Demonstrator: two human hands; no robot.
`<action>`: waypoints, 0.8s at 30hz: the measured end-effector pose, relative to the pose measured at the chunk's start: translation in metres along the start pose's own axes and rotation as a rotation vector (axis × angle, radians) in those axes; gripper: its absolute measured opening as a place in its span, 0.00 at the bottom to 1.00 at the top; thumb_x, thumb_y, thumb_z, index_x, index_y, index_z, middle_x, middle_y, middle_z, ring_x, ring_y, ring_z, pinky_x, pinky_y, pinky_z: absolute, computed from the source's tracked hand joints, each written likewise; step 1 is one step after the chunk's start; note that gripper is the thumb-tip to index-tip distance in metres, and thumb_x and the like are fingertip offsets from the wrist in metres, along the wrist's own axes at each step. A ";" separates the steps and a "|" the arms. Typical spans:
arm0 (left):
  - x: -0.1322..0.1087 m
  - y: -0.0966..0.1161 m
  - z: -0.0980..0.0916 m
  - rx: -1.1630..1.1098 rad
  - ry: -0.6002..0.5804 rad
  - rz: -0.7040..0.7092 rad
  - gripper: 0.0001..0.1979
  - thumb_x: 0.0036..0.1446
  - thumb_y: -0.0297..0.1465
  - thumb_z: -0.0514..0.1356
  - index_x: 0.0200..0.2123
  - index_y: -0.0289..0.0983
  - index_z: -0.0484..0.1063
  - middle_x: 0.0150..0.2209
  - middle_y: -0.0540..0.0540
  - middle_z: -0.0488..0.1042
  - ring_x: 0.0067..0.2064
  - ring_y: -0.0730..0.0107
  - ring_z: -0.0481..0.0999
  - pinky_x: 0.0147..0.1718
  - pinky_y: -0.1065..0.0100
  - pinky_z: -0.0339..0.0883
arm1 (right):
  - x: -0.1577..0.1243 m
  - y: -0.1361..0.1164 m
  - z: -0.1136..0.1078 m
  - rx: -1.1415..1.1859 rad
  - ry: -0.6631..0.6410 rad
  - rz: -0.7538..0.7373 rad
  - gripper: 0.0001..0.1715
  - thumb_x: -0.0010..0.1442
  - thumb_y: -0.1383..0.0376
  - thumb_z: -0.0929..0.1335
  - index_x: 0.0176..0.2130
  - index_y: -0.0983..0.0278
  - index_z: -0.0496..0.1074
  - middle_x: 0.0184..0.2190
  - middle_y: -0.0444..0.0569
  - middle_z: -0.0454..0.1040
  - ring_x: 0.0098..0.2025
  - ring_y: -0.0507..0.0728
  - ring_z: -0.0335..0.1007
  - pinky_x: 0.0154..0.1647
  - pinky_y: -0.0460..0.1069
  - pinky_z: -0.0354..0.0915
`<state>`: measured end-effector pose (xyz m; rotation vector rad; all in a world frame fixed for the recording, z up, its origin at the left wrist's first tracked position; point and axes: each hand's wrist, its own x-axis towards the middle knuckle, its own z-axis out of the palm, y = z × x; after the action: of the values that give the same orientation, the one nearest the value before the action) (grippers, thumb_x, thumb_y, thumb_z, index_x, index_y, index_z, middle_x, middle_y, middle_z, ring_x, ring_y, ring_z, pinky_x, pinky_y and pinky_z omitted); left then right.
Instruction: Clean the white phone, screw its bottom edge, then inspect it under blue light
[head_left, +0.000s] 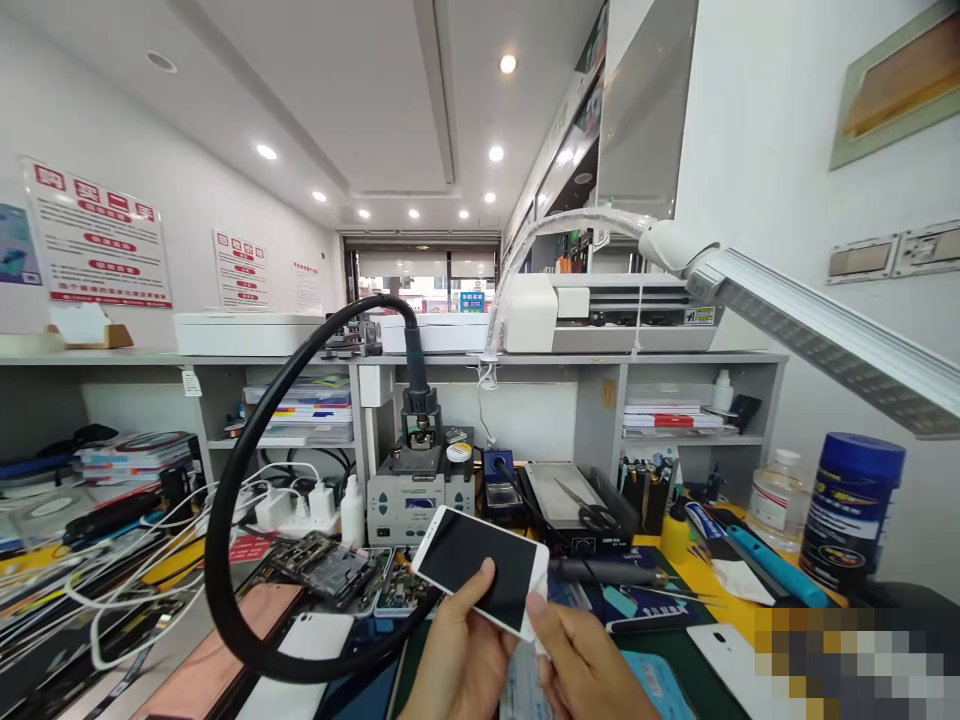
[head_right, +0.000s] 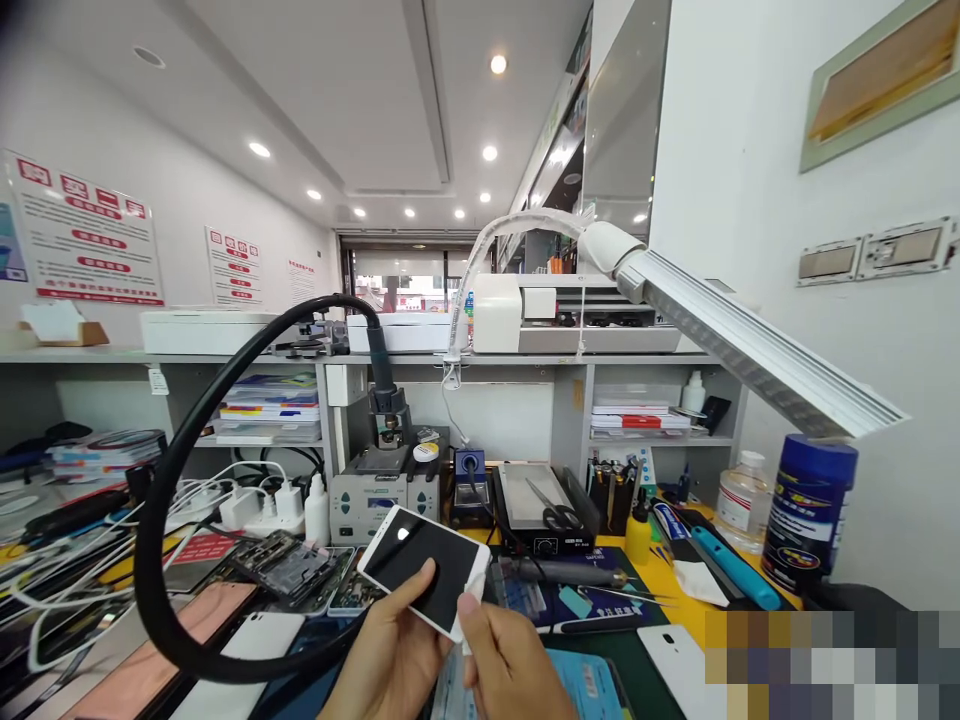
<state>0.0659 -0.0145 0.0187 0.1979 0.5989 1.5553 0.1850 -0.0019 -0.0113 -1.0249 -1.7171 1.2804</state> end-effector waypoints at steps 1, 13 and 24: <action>0.000 0.002 -0.001 -0.016 0.000 -0.017 0.07 0.61 0.25 0.61 0.43 0.30 0.72 0.37 0.37 0.83 0.39 0.56 0.84 0.42 0.58 0.77 | -0.001 -0.001 0.000 -0.029 -0.011 -0.015 0.40 0.59 0.31 0.57 0.19 0.60 0.60 0.10 0.37 0.54 0.13 0.49 0.52 0.16 0.46 0.49; -0.003 0.005 -0.007 0.103 -0.023 0.015 0.20 0.57 0.23 0.64 0.53 0.30 0.70 0.41 0.37 0.83 0.45 0.55 0.83 0.45 0.59 0.76 | -0.001 -0.016 -0.014 -0.117 0.085 0.006 0.40 0.63 0.34 0.53 0.16 0.58 0.57 0.11 0.41 0.57 0.17 0.54 0.59 0.24 0.49 0.57; -0.005 0.008 -0.015 0.221 -0.207 0.016 0.17 0.55 0.29 0.67 0.48 0.32 0.76 0.43 0.37 0.82 0.47 0.53 0.81 0.50 0.57 0.72 | 0.004 -0.013 -0.032 -0.206 0.116 0.056 0.36 0.66 0.36 0.53 0.21 0.58 0.56 0.14 0.40 0.58 0.20 0.55 0.60 0.26 0.50 0.56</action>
<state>0.0518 -0.0227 0.0109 0.5259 0.6056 1.4605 0.2107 0.0110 0.0086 -1.2488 -1.7678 1.0723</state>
